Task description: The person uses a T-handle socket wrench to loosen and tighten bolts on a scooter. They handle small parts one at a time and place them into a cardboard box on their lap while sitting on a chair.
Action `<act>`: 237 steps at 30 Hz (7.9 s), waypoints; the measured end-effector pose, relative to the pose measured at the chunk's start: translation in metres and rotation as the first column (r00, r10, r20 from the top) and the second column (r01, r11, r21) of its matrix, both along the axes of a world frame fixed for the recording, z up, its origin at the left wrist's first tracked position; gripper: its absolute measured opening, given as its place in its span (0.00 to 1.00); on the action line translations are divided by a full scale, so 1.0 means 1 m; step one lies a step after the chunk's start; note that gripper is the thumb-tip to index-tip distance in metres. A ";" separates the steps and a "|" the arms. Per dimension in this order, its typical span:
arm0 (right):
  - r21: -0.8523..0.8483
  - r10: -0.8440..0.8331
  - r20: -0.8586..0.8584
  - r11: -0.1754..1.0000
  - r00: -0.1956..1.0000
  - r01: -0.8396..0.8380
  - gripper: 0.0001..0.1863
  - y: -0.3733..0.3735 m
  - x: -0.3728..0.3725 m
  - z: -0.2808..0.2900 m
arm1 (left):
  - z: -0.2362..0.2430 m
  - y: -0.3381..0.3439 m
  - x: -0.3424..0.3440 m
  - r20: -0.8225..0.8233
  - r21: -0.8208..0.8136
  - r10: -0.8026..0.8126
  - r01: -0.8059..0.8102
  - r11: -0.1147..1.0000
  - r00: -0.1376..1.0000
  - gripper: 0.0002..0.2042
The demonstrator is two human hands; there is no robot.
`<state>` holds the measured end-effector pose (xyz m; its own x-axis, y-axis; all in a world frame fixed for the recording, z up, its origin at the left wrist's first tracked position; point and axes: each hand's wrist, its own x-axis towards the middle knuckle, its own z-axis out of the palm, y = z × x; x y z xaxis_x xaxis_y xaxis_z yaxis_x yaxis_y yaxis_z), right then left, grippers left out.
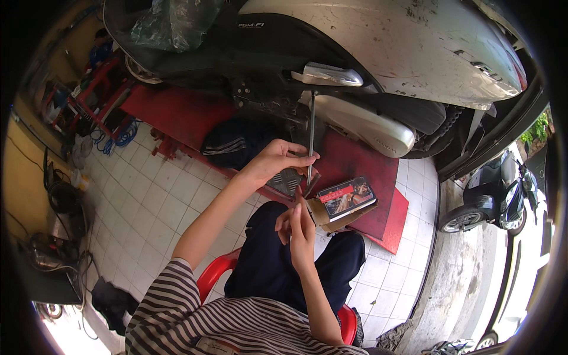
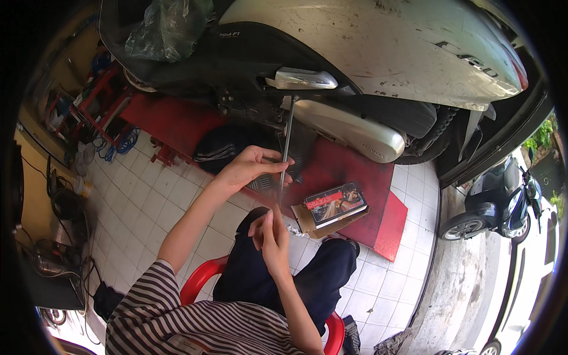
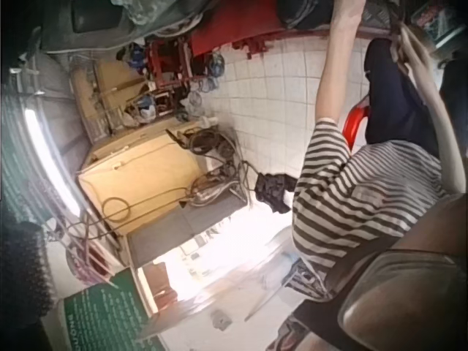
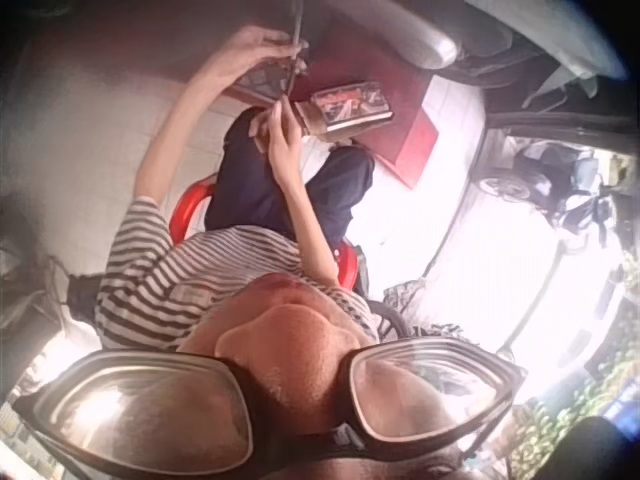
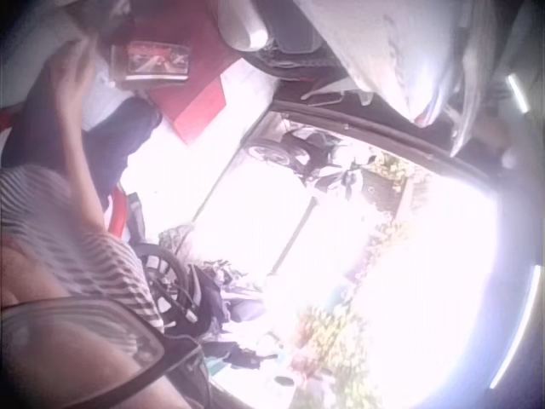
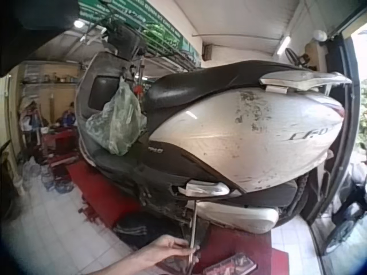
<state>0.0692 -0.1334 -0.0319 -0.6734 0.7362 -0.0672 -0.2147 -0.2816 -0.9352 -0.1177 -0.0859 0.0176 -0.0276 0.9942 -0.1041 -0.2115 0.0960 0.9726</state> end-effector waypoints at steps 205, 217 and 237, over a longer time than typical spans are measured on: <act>-0.212 -0.514 0.011 0.837 0.858 0.504 0.27 0.030 0.101 -0.097 | -0.136 0.081 0.095 0.166 -0.066 -0.162 0.175 0.982 0.973 0.17; 0.065 -0.201 0.198 0.979 0.959 0.192 0.32 0.006 0.060 -0.059 | -0.139 0.097 0.086 0.099 -0.132 -0.236 0.248 0.960 0.967 0.17; -0.154 -0.441 0.108 0.878 0.891 0.453 0.30 0.023 0.084 -0.099 | -0.136 0.100 0.084 0.106 -0.106 -0.174 0.185 0.977 0.979 0.16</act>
